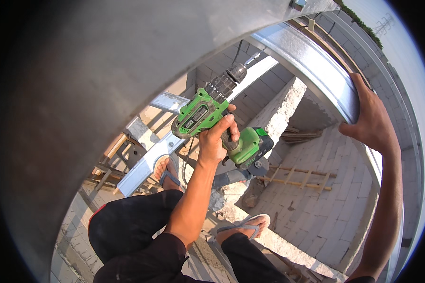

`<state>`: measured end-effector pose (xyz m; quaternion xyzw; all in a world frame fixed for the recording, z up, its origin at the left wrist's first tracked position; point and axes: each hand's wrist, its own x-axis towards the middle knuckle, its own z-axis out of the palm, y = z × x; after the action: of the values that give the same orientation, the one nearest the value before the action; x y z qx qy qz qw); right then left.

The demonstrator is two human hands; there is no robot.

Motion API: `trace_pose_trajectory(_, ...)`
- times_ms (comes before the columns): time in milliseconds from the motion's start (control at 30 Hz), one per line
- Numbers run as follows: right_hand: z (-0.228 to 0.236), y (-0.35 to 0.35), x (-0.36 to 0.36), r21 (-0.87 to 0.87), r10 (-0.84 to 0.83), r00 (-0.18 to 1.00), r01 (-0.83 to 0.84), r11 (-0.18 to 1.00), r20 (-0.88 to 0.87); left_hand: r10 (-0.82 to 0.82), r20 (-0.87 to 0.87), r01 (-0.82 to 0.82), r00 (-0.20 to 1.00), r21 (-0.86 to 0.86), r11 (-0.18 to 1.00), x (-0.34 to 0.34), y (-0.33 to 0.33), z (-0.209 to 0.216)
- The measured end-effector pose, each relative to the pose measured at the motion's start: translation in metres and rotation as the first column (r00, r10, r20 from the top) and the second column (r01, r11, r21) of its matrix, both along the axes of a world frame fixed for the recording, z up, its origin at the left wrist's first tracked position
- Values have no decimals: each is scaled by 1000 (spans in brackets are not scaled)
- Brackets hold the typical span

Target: The person uses a cordless drill to fasten screws into a curved metal frame on a rooftop. They position the frame, insert screws, and drive them in while balancing on the structure. Another worker is visible nearby assisting with the frame.

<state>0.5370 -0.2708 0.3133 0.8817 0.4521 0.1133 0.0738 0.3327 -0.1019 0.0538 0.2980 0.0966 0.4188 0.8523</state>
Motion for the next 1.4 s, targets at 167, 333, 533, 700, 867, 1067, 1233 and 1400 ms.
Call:
trace_pose_trajectory(167,0,0,0,-5,-13,1000,12,1000,-12,-17,12,17,1000,27,999,2,-1,0)
trace_pose_trajectory(333,0,3,-3,2,-12,999,12,1000,31,14,-18,-11,1000,156,988,5,1,-4)
trace_pose_trajectory(533,4,6,-7,13,-43,999,43,999,-29,-12,62,3,998,148,989,14,1,-12)
trace_pose_trajectory(700,5,7,-10,7,-31,999,31,999,-22,35,-7,-34,999,173,984,18,-1,-15)
trace_pose_trajectory(867,-1,6,-10,34,-36,999,35,999,12,32,16,-35,999,213,977,21,3,-20)
trace_pose_trajectory(1067,-7,2,-6,72,-4,999,0,997,53,67,-5,-64,998,241,969,22,4,-27)
trace_pose_trajectory(1233,-9,-2,1,67,35,996,-40,997,79,84,12,-84,996,263,961,23,6,-28)
trace_pose_trajectory(1400,-10,-2,1,57,73,988,-82,995,140,87,18,-89,996,265,960,24,5,-27)
